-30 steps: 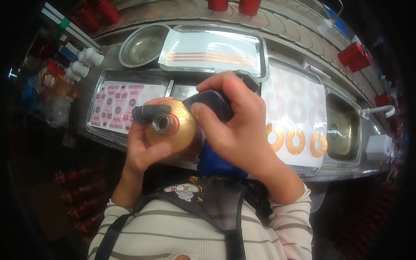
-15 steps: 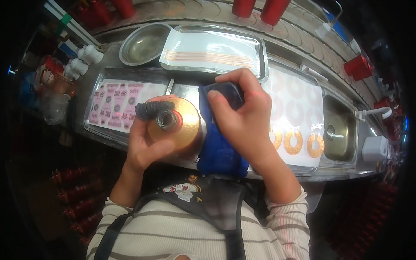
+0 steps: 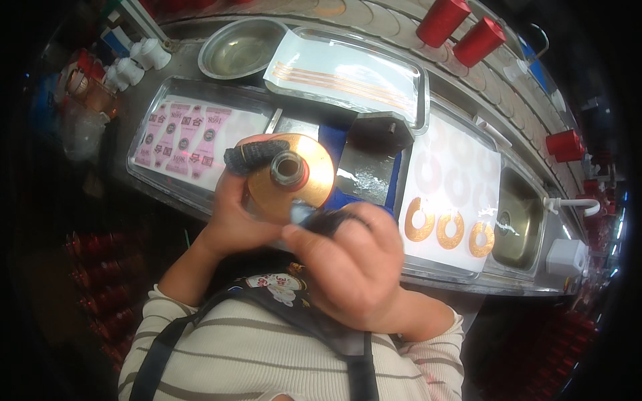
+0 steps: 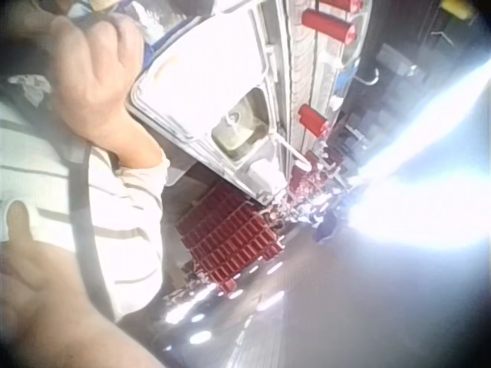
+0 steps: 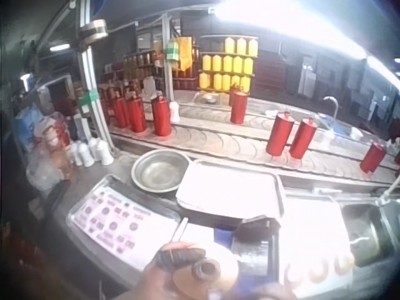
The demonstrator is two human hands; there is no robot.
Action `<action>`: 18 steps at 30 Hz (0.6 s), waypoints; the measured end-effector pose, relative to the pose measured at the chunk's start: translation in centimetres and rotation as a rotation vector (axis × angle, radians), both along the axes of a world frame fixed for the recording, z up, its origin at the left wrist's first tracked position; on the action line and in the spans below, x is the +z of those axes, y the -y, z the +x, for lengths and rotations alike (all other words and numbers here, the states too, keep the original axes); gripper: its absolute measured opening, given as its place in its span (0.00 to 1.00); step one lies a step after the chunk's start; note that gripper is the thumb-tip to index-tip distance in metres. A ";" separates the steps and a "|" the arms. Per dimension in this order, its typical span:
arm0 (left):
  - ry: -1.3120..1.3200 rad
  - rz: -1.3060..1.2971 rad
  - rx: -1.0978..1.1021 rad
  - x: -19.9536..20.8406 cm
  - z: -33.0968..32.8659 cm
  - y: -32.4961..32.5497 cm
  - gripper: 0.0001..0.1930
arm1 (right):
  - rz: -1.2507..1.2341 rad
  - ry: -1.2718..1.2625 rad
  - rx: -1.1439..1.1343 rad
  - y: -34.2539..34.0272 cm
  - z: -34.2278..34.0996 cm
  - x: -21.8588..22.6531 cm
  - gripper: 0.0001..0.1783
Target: The person applies a gold circular label to the neck of a red cylindrical bottle, then smooths the label and wipes the bottle surface with a blue cloth. The person repeats the process on a second bottle, handling each bottle one at a time.
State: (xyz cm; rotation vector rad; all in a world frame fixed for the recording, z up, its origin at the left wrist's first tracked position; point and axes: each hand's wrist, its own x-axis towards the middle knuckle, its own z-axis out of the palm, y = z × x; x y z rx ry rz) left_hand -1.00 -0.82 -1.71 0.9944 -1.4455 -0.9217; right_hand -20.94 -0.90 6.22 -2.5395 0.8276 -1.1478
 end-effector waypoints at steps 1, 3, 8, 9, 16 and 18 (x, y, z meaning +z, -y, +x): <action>0.034 -0.044 0.090 -0.2 -0.8 0.2 0.43 | 0.016 0.029 0.044 -0.5 0.6 -0.2 0.22; 0.161 -0.165 0.137 -0.7 -1.2 0.5 0.44 | 0.061 0.050 0.200 -0.2 1.4 -0.8 0.17; 0.173 -0.240 0.152 -0.5 -1.6 0.1 0.44 | -0.007 0.027 0.075 0.7 -1.3 1.8 0.16; 0.169 -0.237 0.149 -0.5 -1.8 0.2 0.44 | -0.025 -0.028 0.066 1.9 -1.8 1.5 0.16; 0.117 -0.216 0.291 0.5 -3.2 0.9 0.41 | 0.171 0.161 0.133 5.0 -1.5 0.0 0.17; 0.105 -0.211 0.357 -0.4 -3.8 0.8 0.40 | 0.086 0.101 0.104 3.5 -0.6 -0.3 0.18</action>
